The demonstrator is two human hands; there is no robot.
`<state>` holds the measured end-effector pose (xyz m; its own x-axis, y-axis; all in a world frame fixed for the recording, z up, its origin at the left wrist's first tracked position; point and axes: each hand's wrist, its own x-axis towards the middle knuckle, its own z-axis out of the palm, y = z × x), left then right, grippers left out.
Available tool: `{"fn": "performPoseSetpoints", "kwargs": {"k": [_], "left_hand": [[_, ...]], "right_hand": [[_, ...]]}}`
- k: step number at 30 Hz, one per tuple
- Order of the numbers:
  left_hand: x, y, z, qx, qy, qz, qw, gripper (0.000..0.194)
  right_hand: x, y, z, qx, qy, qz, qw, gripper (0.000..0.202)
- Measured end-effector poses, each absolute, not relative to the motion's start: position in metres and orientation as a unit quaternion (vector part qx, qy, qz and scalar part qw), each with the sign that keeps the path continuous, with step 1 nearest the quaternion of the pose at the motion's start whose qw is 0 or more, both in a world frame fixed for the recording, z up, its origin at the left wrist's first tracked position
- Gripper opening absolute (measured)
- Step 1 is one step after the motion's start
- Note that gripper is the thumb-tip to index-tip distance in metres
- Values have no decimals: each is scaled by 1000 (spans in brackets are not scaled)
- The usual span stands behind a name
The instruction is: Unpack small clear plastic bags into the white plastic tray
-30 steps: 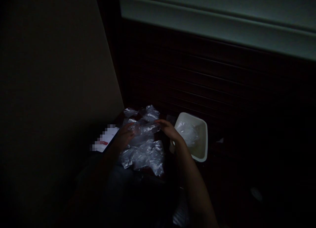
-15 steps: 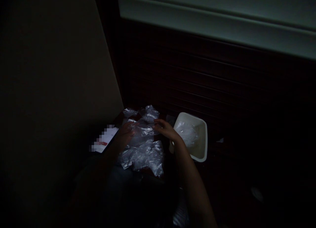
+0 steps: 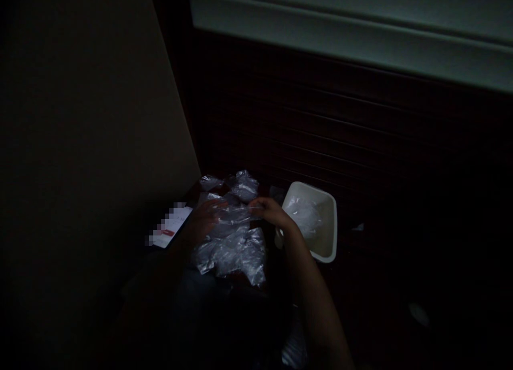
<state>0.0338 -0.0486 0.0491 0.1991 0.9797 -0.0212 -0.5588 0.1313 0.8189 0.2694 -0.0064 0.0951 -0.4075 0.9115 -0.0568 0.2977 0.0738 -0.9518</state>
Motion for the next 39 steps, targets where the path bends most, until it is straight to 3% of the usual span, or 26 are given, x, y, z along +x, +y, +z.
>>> {"fn": "performPoseSetpoints", "kwargs": {"k": [5,14,18,23,30,39], "left_hand": [[35,-46,46,345,315,524,712,48],[27,-44,48,533,406,471,574,43],[36,-41,45,514,388,420,639,27],[51,-41,47,463,410,375,690,30],[62,-49,51,470,418,418,656,17],[54,-50,59,384,428,478,664,21]], "right_hand": [[269,-8,98,-461,-665,495,316,21],[269,-9,96,-466,-661,506,299,26],[270,-7,93,-450,-669,519,283,29],[270,-8,95,-448,-676,510,286,32],[267,-10,96,-442,-674,506,307,38],[257,-4,90,-458,-635,499,372,42]]}}
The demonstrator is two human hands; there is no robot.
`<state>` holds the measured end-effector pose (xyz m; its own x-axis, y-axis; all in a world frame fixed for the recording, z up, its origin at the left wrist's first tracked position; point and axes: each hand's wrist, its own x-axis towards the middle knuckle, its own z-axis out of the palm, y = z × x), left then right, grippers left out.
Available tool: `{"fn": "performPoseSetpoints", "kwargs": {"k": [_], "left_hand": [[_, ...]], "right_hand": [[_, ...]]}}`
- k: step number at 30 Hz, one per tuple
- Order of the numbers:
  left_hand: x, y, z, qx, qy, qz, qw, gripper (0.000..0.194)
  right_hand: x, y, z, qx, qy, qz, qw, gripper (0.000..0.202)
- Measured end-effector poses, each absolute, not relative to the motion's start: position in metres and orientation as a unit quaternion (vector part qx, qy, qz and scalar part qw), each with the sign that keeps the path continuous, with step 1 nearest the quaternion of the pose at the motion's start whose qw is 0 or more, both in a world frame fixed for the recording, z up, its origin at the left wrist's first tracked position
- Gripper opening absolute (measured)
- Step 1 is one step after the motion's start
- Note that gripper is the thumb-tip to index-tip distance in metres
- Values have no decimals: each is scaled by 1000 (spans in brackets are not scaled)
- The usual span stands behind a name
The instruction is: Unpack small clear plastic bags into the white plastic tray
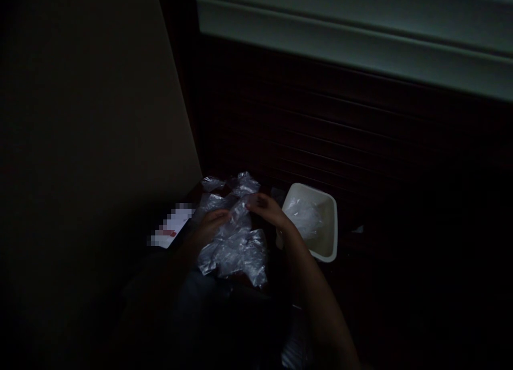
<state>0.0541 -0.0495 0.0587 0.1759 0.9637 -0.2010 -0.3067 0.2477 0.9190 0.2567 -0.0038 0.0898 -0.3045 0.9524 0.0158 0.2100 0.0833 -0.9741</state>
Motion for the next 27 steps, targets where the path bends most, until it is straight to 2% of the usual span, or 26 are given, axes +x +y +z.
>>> {"fn": "performPoseSetpoints", "kwargs": {"k": [5,8,11,17,27], "left_hand": [[49,-47,55,364,457,511,630,24],[48,-45,52,355,465,523,620,27],[48,-46,54,363,470,520,615,30],[50,-50,59,420,483,497,585,32],[51,-56,60,440,443,460,631,26]], "right_hand": [[258,-1,92,-488,-675,365,415,41],[260,-8,104,-482,-738,230,413,31],[253,-24,117,-464,-781,164,385,25],[224,-59,110,-447,-843,145,261,28],[213,-67,90,-473,-823,199,241,33]]}}
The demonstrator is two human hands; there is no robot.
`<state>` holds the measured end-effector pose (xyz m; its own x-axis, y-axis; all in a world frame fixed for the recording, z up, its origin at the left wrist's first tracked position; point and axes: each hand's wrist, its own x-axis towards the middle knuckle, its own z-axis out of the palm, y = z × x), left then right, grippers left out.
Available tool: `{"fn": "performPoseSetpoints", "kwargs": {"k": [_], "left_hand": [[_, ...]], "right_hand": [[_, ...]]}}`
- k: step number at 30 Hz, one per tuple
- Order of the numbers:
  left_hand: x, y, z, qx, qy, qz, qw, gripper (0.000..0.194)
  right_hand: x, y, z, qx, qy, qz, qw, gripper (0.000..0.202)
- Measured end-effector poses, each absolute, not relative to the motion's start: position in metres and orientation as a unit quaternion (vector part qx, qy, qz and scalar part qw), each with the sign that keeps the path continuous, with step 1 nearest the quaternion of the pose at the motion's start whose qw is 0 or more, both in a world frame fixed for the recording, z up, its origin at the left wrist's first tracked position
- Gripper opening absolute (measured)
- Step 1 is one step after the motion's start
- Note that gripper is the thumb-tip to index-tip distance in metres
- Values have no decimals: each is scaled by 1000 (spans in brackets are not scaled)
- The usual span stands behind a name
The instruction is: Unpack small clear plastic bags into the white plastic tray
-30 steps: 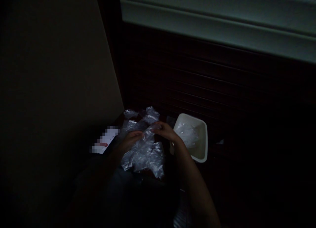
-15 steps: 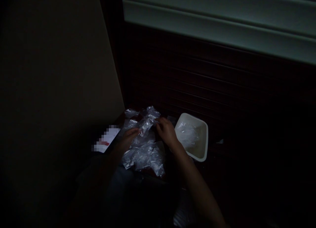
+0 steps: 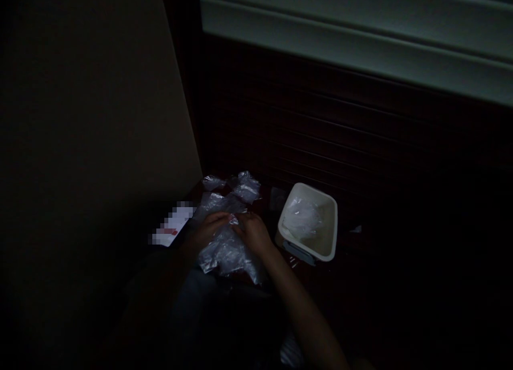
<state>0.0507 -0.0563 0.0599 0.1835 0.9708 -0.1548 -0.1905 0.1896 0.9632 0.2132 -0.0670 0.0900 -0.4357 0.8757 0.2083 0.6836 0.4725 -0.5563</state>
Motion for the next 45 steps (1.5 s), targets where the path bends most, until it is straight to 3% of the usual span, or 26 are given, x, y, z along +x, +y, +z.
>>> {"fn": "performPoseSetpoints", "kwargs": {"k": [9,14,20,26,34,41,45], "left_hand": [[52,-56,51,410,435,469,651,25],[49,-53,53,390,420,465,675,36],[45,-48,49,337,439,545,630,35],[48,-55,49,366,353,476,717,54],[51,-60,49,407,354,434,722,41],[48,-56,50,422,319,469,707,56],[49,-60,58,434,301,454,717,44]], "right_hand": [[213,-66,85,-489,-779,298,255,29],[220,-59,78,-527,-735,331,268,25],[227,-53,78,-519,-644,461,321,30],[225,-52,78,-474,-636,532,296,29],[232,-51,78,-436,-664,546,266,32],[229,-55,88,-440,-689,531,222,36],[229,-54,86,-430,-693,530,232,36]]}}
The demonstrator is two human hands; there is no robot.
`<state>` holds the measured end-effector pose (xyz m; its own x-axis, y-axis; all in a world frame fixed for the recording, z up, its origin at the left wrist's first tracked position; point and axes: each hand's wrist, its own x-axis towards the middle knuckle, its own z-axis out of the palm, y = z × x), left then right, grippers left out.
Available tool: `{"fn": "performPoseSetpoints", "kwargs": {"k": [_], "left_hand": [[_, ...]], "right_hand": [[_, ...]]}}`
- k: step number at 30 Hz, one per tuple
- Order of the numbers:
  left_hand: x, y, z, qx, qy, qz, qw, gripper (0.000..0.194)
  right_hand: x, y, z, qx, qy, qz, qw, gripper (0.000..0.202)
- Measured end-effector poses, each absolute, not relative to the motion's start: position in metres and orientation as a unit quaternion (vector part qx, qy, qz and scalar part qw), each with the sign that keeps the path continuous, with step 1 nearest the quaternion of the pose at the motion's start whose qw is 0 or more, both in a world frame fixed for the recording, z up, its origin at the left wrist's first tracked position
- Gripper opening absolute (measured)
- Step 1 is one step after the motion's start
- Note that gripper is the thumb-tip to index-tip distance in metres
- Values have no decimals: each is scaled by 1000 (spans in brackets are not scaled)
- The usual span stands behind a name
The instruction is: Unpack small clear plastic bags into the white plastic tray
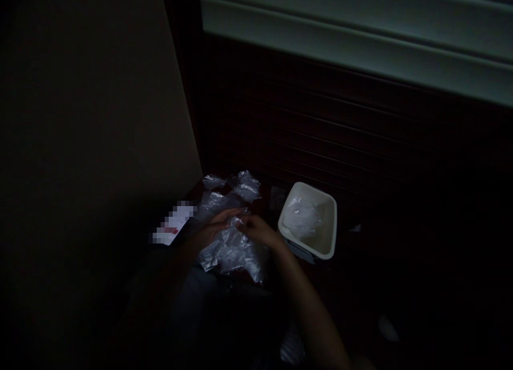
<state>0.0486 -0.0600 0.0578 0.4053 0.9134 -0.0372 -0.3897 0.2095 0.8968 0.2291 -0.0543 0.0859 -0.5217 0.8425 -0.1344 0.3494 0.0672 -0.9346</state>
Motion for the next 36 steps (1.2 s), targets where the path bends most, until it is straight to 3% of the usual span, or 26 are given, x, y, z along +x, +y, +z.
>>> {"fn": "performPoseSetpoints", "kwargs": {"k": [13,19,23,29,36], "left_hand": [[53,-62,62,435,408,408,691,28],[53,-63,63,445,420,405,679,31],[54,-61,57,421,417,426,684,38],[55,-61,53,416,407,427,692,44],[54,-60,52,432,410,402,695,37]], "right_hand": [[233,-52,88,-495,-675,481,260,19],[234,-53,86,-491,-701,433,283,32],[232,-52,84,-497,-681,461,275,21],[234,-46,79,-542,-662,407,321,18],[237,-44,70,-523,-616,477,347,30]]}}
